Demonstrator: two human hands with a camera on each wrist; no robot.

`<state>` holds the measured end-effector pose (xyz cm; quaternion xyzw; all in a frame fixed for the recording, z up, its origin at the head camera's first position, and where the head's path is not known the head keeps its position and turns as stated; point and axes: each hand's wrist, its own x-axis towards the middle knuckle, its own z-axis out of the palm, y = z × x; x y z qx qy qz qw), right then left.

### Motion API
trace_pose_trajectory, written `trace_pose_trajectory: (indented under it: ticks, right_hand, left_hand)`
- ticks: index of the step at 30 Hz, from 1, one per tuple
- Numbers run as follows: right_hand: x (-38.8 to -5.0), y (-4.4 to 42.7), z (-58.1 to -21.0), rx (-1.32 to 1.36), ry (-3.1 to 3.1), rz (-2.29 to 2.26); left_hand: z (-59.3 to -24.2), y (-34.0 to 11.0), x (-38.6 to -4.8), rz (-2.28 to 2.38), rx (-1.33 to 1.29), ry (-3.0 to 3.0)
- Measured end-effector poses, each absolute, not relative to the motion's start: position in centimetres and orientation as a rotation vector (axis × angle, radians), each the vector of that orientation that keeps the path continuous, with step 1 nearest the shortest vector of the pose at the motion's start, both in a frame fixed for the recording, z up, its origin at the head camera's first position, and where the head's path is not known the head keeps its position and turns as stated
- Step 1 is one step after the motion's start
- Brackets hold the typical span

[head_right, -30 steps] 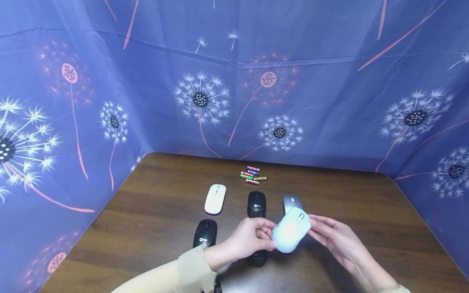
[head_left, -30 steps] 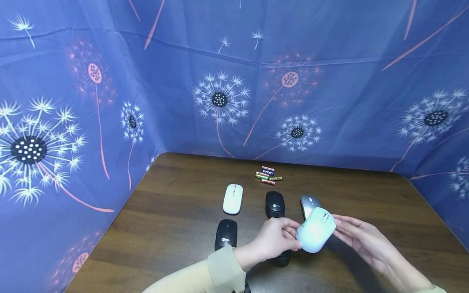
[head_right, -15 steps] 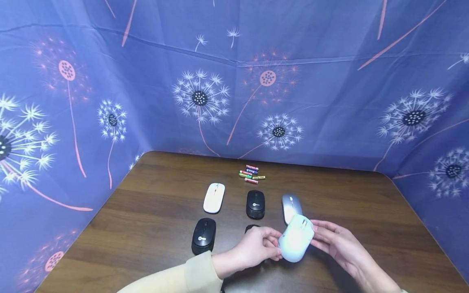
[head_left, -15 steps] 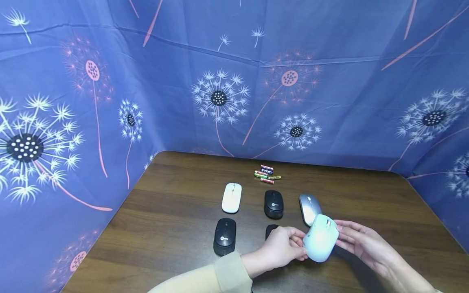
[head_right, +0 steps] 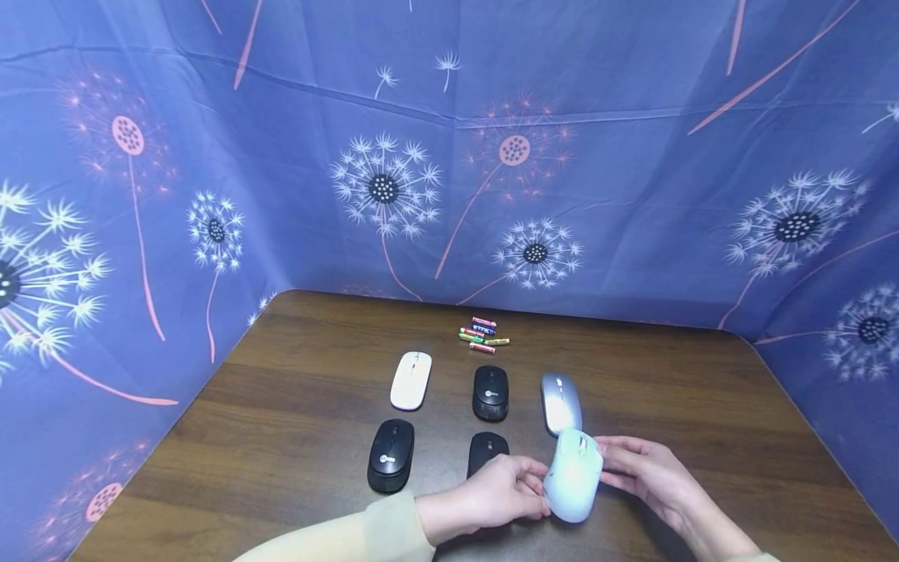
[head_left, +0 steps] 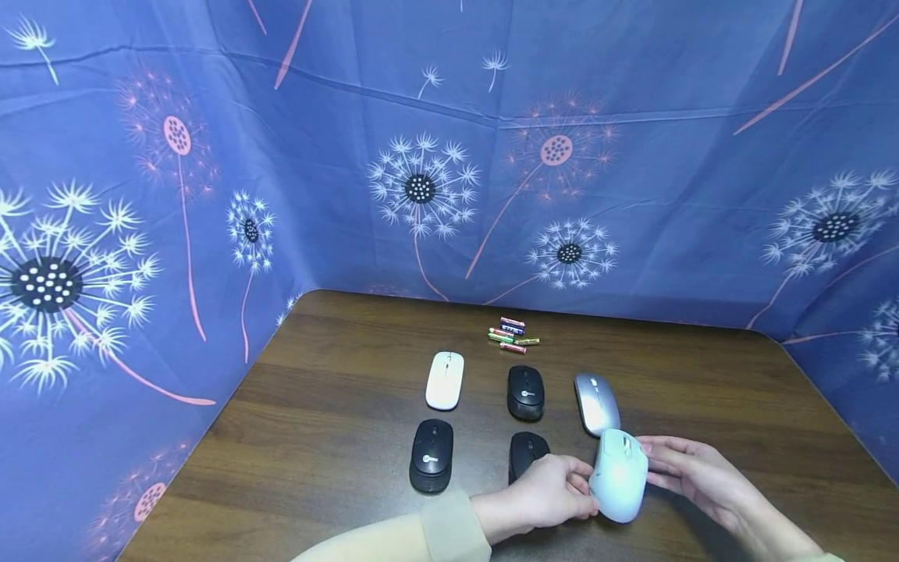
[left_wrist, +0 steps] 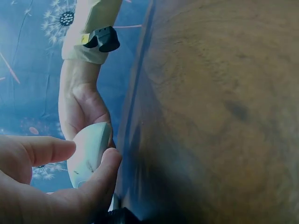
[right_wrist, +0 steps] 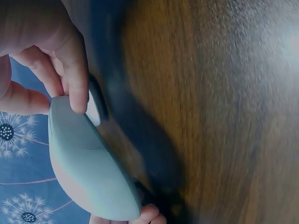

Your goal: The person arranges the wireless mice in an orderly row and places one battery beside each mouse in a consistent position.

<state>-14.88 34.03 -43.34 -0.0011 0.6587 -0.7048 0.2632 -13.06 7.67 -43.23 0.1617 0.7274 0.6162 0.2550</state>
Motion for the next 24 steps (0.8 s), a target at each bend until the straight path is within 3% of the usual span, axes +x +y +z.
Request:
trace_pose_trajectory:
  ticks: [24]
  right_hand:
    - [-16.0, 33.1, -43.7, 0.031, 2.078, -1.684]
  left_hand:
    - [-43.9, 10.1, -12.2, 1.648, 0.193, 2.05]
